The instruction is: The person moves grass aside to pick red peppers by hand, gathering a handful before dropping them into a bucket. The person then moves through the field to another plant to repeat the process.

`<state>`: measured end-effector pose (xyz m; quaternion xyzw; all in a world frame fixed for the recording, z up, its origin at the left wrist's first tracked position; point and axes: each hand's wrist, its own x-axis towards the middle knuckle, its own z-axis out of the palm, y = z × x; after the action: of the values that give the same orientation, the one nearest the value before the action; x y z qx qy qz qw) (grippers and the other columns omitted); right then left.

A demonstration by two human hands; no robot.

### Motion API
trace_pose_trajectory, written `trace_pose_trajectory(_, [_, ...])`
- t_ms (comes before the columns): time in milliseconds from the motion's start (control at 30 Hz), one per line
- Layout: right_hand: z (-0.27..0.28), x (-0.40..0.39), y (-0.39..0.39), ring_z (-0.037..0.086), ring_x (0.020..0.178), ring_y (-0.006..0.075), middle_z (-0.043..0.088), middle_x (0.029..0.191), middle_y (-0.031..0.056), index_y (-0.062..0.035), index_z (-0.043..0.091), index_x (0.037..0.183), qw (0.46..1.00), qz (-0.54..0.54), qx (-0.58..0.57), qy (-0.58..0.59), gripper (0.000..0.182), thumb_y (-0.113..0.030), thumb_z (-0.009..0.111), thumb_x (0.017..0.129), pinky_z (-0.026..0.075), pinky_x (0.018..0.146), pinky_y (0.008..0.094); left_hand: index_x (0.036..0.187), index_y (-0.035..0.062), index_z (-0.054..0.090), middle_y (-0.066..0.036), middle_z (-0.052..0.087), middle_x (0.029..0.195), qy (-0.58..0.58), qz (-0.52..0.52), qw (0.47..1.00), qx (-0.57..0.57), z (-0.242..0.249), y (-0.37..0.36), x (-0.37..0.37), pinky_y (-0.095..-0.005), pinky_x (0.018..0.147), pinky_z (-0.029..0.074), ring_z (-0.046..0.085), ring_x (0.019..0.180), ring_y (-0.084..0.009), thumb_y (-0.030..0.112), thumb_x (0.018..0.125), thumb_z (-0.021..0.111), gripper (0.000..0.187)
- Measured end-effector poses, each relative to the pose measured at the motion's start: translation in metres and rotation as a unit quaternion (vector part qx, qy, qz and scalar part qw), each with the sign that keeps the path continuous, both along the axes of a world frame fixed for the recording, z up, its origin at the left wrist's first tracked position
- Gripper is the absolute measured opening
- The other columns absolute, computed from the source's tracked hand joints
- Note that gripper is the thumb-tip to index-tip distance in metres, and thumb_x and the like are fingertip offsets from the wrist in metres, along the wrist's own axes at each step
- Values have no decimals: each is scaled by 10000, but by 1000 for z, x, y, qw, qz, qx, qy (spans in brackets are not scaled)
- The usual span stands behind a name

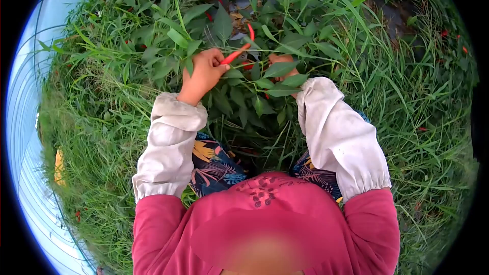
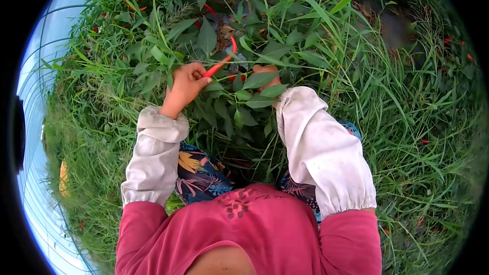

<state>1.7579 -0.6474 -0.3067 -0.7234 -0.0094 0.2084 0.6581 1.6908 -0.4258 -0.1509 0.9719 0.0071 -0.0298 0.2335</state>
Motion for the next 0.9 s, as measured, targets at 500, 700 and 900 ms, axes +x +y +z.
trace_pose_trajectory(500, [49,-9,10,443,398,155,526,533,33,-52,574,650,969,-170,53,171,286,-230,603,873,325,404,340,986,4,545,-73,616,830,-7,115,852,-511,74,41,-66,-310,782,485,600,832,-216,74,860,557,144])
trace_pose_trajectory(700, [-27,-9,7,467,429,144,561,550,46,-33,585,617,970,-100,-32,-217,342,-260,612,872,342,418,330,1042,-25,623,-76,647,819,-16,15,811,-585,91,11,-71,-284,641,448,556,686,-140,125,824,571,269])
trace_pose_trajectory(900, [15,-18,10,503,470,184,549,548,62,-28,590,649,974,-198,39,105,334,-263,607,885,375,455,360,841,-34,676,-87,618,661,79,-90,956,-268,38,-48,3,-312,593,447,563,628,-153,300,907,550,363])
